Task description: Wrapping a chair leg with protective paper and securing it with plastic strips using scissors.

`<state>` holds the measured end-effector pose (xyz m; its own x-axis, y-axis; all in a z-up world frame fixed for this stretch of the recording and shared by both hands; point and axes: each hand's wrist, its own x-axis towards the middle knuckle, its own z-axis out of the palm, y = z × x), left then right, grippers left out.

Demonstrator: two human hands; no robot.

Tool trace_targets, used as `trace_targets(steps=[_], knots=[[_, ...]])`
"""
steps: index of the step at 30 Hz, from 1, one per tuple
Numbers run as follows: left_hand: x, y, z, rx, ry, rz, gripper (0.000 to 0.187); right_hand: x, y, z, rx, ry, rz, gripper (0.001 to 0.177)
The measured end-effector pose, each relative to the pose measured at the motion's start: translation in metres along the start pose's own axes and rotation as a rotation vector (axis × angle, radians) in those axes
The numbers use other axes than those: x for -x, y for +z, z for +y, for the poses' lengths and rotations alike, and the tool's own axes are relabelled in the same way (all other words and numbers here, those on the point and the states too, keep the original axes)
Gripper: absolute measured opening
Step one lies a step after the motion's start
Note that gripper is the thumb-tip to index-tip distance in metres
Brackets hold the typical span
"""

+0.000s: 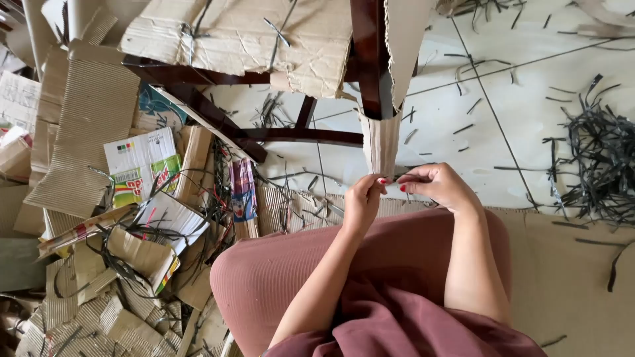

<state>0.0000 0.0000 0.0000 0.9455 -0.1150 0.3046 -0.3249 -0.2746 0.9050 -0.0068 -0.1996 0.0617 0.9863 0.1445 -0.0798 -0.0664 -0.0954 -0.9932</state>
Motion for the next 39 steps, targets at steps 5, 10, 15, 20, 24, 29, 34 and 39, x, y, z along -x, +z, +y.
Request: trace_targets(steps=[5, 10, 15, 20, 24, 29, 34, 39], knots=[[-0.014, -0.011, 0.001, 0.054, -0.104, 0.034, 0.015, -0.007, -0.021, 0.042, -0.17, -0.067, 0.062, 0.013], [-0.035, -0.018, 0.014, 0.109, -0.085, 0.099, 0.012, -0.006, -0.016, 0.025, -0.119, -0.083, 0.138, 0.008], [-0.052, -0.022, 0.047, 0.155, -0.035, 0.153, 0.014, -0.004, -0.017, 0.014, -0.032, -0.24, 0.244, 0.007], [-0.066, -0.023, 0.057, 0.156, -0.017, 0.181, 0.013, -0.019, -0.052, 0.068, -0.092, -0.266, 0.492, 0.009], [-0.073, -0.028, 0.022, 0.187, -0.033, 0.277, 0.012, -0.031, -0.074, 0.084, -0.005, -0.298, 0.628, 0.008], [-0.09, -0.037, 0.018, 0.258, -0.089, 0.308, 0.018, -0.062, -0.057, 0.064, -0.002, -0.292, 0.621, 0.01], [-0.117, -0.039, -0.003, 0.375, -0.227, 0.203, 0.034, -0.1, -0.046, 0.06, -0.021, -0.299, 0.518, 0.012], [-0.143, -0.026, -0.023, 0.589, -0.323, -0.006, 0.042, -0.131, -0.034, 0.052, -0.151, -0.189, 0.381, 0.016]])
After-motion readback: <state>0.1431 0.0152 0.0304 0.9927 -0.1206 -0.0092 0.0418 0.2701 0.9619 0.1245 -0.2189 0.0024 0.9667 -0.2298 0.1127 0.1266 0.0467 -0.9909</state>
